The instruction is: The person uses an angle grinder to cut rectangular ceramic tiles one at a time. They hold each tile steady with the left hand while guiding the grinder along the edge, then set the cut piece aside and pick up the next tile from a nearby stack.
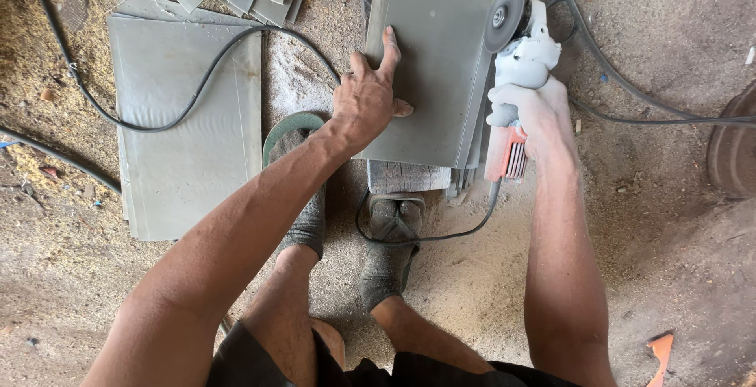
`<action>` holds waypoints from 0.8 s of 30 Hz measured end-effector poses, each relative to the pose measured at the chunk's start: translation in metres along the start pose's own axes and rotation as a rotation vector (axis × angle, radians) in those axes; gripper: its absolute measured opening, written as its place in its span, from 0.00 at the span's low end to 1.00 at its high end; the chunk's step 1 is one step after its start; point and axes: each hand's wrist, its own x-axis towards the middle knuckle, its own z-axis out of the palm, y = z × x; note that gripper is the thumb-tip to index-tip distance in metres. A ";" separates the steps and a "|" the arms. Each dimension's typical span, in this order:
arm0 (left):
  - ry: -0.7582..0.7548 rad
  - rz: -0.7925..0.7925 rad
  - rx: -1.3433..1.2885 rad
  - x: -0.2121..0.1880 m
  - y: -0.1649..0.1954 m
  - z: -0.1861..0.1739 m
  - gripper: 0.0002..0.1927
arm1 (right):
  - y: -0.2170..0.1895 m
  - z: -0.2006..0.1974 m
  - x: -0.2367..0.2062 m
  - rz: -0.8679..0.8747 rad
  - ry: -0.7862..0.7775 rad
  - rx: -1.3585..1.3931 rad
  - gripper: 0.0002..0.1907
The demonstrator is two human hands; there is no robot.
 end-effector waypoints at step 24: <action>-0.005 -0.019 -0.024 -0.003 0.001 -0.004 0.64 | -0.031 0.002 0.036 -0.100 -0.063 0.016 0.09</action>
